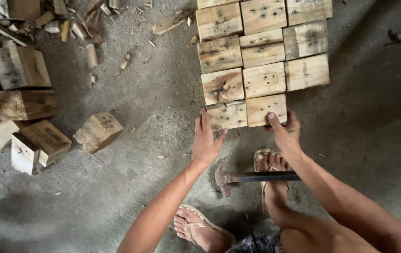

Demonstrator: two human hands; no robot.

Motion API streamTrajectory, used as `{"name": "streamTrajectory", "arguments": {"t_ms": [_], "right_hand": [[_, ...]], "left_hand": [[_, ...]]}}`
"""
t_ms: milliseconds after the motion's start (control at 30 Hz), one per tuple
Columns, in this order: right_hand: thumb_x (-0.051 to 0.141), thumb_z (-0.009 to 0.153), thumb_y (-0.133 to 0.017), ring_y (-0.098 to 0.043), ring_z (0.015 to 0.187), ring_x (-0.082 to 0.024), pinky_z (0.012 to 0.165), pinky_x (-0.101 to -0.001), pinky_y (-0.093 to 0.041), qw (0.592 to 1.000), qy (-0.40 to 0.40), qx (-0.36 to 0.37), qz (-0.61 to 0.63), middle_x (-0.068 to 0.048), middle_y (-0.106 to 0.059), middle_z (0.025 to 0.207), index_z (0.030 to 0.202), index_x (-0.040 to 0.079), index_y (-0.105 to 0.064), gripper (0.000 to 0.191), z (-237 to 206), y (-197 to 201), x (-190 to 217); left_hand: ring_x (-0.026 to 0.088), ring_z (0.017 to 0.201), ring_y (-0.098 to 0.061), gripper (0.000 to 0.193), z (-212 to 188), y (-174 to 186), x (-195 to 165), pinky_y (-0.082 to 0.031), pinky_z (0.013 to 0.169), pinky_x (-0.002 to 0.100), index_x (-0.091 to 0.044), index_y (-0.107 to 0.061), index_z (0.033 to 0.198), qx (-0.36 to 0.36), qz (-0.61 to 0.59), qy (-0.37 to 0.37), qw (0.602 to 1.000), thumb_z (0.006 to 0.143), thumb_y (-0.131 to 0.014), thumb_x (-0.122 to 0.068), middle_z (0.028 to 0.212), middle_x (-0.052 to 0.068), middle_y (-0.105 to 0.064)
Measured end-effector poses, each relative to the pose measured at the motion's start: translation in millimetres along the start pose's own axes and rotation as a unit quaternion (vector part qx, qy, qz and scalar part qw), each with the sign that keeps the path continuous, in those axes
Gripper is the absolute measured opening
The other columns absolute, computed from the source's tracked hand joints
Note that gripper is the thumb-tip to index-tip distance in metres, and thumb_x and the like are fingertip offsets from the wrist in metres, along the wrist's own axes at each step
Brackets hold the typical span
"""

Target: The person repeatedly picks up small wooden blocks and strikes them with a hammer to break them into smaller pieces. The person places the broken pieces on the floor and continues the process with additional blocks from a nearby pile.

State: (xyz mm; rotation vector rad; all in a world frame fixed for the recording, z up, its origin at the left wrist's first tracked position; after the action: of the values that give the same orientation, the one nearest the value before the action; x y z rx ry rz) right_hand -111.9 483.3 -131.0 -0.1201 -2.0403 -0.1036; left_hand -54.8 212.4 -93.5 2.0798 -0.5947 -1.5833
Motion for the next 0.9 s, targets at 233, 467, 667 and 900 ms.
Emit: {"name": "streamTrajectory", "arguments": {"t_ms": [233,467,667,900], "right_hand": [[0.020,0.095,-0.071,-0.072,0.093,-0.019,0.076,-0.0350,-0.062,0.988,-0.071,0.021,0.133,-0.010,-0.068,0.113,0.142,0.006,-0.050,0.054,-2,-1,12],[0.019,0.096,-0.073,-0.059,0.082,-0.021,0.065,-0.0340,-0.051,0.976,0.028,0.017,-0.216,-0.015,-0.061,0.103,0.126,0.005,-0.050,0.041,-66,24,22],[0.060,0.084,-0.056,-0.063,0.116,-0.036,0.100,-0.0527,-0.046,0.618,0.270,0.365,-0.642,-0.011,-0.068,0.121,0.124,0.018,-0.065,0.059,-113,-15,-16],[0.071,0.091,-0.041,-0.065,0.122,-0.026,0.113,-0.0467,-0.045,0.374,0.180,0.491,-0.766,-0.008,-0.068,0.128,0.140,0.025,-0.060,0.070,-70,-21,-91]], "left_hand": [[0.051,0.147,-0.031,0.099,8,17,-18,-0.034,0.119,0.053,0.007,-0.015,0.158,0.020,-0.041,0.009,0.999,0.093,-0.065,-0.048,0.159,0.035,-0.024],[0.046,0.141,-0.034,0.078,-8,57,6,-0.037,0.111,0.055,0.006,-0.030,0.151,-0.001,0.003,0.006,1.000,0.095,-0.070,-0.031,0.154,0.029,-0.032],[0.035,0.129,-0.055,0.046,-49,115,79,-0.046,0.104,0.053,-0.009,-0.062,0.133,-0.108,0.106,-0.022,0.988,0.089,-0.070,-0.020,0.138,0.011,-0.058],[0.046,0.133,-0.038,0.070,-65,217,145,-0.033,0.106,0.061,-0.006,-0.050,0.142,-0.243,0.290,0.076,0.922,0.082,-0.079,-0.030,0.142,0.021,-0.046]]}}
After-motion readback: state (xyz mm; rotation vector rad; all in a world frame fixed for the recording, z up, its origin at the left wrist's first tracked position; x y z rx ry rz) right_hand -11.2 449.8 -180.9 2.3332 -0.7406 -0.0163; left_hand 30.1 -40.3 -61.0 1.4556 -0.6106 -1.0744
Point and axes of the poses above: each hand's wrist, its own z-axis towards the middle knuckle, its own y-axis out of the back of the hand, x = y × z, the point moved 5 cm from there along z, towards the middle knuckle
